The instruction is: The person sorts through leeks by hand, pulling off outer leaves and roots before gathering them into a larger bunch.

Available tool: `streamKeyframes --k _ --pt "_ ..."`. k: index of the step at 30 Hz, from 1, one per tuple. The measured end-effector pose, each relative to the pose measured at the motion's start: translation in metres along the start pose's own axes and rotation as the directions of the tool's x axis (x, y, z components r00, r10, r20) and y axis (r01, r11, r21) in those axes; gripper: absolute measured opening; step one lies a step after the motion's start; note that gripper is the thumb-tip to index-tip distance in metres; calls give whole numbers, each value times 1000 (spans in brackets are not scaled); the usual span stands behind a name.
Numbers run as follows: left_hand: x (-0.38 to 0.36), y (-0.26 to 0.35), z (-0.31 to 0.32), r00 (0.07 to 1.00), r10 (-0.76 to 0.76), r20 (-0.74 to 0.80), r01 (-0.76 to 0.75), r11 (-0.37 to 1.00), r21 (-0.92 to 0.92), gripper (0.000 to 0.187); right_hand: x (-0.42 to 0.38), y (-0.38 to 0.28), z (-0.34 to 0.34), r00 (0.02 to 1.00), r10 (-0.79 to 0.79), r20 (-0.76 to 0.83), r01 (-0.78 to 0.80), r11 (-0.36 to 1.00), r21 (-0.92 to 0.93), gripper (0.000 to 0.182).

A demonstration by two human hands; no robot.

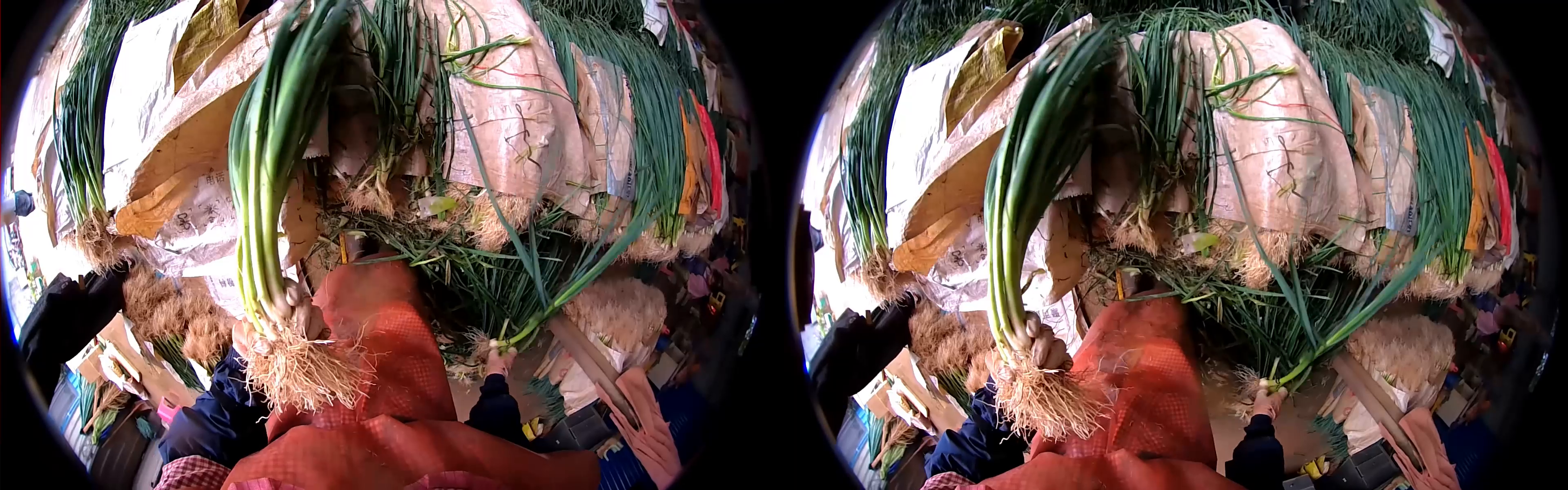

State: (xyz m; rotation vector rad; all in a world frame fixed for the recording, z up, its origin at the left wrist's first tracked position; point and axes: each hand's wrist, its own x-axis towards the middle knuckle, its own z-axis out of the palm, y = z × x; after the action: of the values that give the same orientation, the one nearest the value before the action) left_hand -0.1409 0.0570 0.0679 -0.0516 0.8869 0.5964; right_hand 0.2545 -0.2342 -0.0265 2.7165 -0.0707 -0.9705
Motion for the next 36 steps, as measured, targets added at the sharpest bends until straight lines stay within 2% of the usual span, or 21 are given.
streamKeyframes --k 2,4,5,6,8,10,12,14,16,18,20,22,24,26,27,28,30,31,32,34,36 --pt "3 0 -5 999 20 -28 -20 1000 -4 39 7 -37 15 957 -111 270 236 838 -492 44" --pt "10 -5 -12 997 6 -72 -7 1000 -24 39 -7 -120 32 755 -488 438 624 739 -254 31" --pt "16 -10 -15 996 -5 -90 1 999 -42 39 -33 -173 39 628 -707 325 718 688 107 30" --pt "21 -16 -19 995 -15 -103 10 998 -55 39 -66 -237 40 574 -780 249 756 622 205 31" --pt "25 -33 -27 990 -45 -134 34 996 -86 39 -94 -333 59 443 -894 71 866 446 225 36" --pt "29 -46 -31 985 -69 -157 53 993 -107 39 -83 -406 91 560 -791 246 811 585 36 42" --pt "29 -51 -30 982 -79 -170 58 991 -124 39 -89 -417 70 477 -867 146 874 485 24 28" --pt "34 -58 -30 982 -83 -169 55 985 -165 39 -63 -391 72 465 -885 14 816 435 380 21" --pt "37 -64 -29 981 -89 -170 54 978 -202 39 -49 -344 23 405 -886 227 147 308 940 11" --pt "41 -69 -28 981 -92 -168 54 974 -220 39 -29 -312 -5 515 -804 296 -39 323 945 3" --pt "46 -76 -26 978 -96 -183 54 974 -221 39 -46 -296 -23 530 -774 346 -129 329 935 5" --pt "55 -83 -21 977 -105 -185 63 974 -218 39 -81 -289 -21 393 -828 400 -106 391 914 7" --pt "66 -78 -2 990 -136 -23 125 955 -268 40 -98 -278 16 345 -892 291 301 398 867 10" --pt "69 -71 18 981 -190 -47 176 960 -216 40 -144 -285 9 151 -988 45 671 136 729 13" --pt "70 -69 31 980 -173 -99 149 965 -218 41 -153 -282 9 189 -979 81 568 176 804 16" --pt "71 -71 28 981 -171 -86 146 959 -242 41 -151 -279 1 127 -989 72 582 133 802 14" --pt "70 -75 17 985 -163 -60 139 948 -287 41 -145 -256 -12 217 -929 299 26 312 950 9" --pt "71 -73 20 982 -167 -90 140 957 -253 39 -142 -247 -27 173 -945 276 -161 250 955 18" --pt "70 -69 25 982 -147 -117 123 973 -197 37 -134 -242 -38 247 -962 119 -259 53 964 27" --pt "70 -72 20 994 -109 -11 99 942 -322 35 -101 -233 -64 650 -759 46 -348 -243 905 44" --pt "67 -70 22 979 -177 -99 148 957 -251 36 -99 -245 -63 503 -864 33 -202 -80 976 60"
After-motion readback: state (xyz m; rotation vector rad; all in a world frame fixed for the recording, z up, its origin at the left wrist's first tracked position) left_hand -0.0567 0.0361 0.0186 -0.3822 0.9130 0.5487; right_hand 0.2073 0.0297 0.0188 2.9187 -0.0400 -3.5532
